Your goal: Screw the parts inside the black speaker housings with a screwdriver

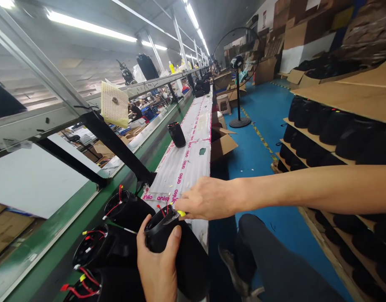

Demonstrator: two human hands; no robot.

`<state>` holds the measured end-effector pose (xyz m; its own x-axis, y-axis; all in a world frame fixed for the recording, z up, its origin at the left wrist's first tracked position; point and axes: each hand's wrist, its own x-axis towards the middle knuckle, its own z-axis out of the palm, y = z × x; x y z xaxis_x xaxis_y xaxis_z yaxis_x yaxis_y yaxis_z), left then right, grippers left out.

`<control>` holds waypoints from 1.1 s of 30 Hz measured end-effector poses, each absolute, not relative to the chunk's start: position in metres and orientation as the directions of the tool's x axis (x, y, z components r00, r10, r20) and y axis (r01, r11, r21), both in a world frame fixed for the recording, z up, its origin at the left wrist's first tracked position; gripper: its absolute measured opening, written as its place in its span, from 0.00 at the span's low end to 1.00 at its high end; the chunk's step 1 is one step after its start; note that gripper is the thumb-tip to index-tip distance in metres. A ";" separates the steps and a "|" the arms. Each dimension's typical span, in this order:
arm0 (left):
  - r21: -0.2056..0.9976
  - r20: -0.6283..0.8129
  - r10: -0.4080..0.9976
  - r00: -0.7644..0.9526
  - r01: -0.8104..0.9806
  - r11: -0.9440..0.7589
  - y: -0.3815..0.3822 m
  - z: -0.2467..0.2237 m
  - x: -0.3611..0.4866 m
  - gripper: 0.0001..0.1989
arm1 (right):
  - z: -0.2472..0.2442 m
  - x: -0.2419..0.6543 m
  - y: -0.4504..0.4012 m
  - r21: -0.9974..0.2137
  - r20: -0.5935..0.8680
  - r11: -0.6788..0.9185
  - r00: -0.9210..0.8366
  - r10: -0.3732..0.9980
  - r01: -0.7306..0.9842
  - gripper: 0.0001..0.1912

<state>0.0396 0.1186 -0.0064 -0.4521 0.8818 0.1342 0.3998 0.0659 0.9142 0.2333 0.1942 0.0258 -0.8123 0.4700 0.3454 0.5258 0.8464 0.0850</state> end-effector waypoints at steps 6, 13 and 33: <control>0.911 0.145 0.883 -0.447 0.408 0.057 0.119 -0.007 0.039 0.38 | 0.022 0.228 0.193 0.143 0.340 0.852 -0.834 0.435 0.503 0.13; 0.896 0.167 0.879 -0.446 0.440 0.054 0.118 -0.005 0.042 0.37 | 0.020 0.229 0.193 0.230 0.368 0.829 -0.834 0.410 0.509 0.10; 0.838 0.217 0.808 -0.548 0.530 0.134 0.114 0.003 0.057 0.39 | 0.033 0.229 0.185 0.395 0.400 0.760 -0.841 0.364 0.517 0.08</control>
<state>0.0572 0.1145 0.0032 -0.5476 0.8082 0.2167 0.5295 0.1341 0.8376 0.2289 0.1853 0.0330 -0.8412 0.3644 0.3996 0.5166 0.7599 0.3946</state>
